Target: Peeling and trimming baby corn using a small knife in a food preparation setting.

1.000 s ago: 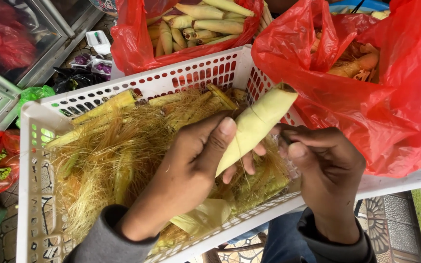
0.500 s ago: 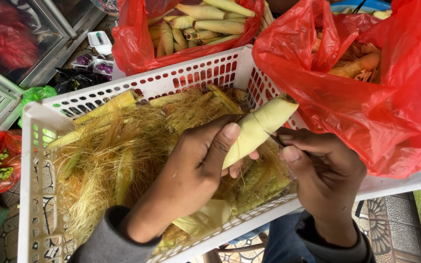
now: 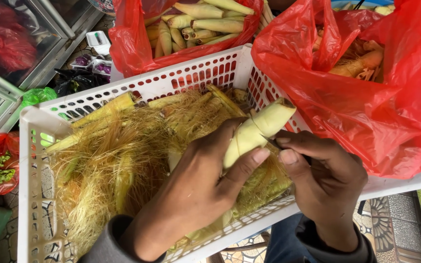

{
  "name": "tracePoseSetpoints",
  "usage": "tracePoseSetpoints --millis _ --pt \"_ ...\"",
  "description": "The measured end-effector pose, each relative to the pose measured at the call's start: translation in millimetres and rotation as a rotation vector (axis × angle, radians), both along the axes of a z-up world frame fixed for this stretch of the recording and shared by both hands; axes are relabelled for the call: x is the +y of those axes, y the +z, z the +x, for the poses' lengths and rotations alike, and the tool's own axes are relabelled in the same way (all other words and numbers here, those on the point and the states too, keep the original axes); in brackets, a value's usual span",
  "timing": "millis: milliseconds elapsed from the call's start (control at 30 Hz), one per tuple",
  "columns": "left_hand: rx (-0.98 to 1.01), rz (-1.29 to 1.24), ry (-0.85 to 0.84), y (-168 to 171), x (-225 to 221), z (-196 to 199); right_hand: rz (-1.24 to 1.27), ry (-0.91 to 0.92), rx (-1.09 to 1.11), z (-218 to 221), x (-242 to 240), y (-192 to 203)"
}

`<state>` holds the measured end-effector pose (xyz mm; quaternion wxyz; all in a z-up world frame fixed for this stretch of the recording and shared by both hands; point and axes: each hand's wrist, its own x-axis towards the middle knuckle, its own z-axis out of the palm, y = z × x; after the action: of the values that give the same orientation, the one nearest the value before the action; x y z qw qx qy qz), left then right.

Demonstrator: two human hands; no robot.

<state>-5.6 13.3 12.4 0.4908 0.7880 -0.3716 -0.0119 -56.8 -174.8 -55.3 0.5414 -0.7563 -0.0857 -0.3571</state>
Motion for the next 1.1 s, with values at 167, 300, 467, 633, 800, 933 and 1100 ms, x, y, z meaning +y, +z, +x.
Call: tracePoseSetpoints --millis 167,300,467,633,800,933,1100 --pt "0.136 0.047 -0.001 2 5 0 -0.024 0.011 -0.004 -2 0 0" --pt "0.279 -0.029 -0.049 -5 9 1 -0.069 0.044 -0.013 -2 0 4" --pt "0.384 -0.183 -0.123 -13 9 6 -0.094 0.106 -0.06 2 -4 5" --pt "0.536 -0.355 -0.257 -10 10 6 -0.144 0.125 -0.121 3 -3 10" --pt "0.784 -0.471 -0.344 -19 19 10 -0.105 0.159 -0.106 2 -5 10" --pt "0.919 -0.599 -0.42 -15 32 8 0.021 0.212 -0.098 5 -10 1" --pt "0.683 -0.837 -0.338 -2 34 4 0.019 -0.019 -0.117 1 4 14"
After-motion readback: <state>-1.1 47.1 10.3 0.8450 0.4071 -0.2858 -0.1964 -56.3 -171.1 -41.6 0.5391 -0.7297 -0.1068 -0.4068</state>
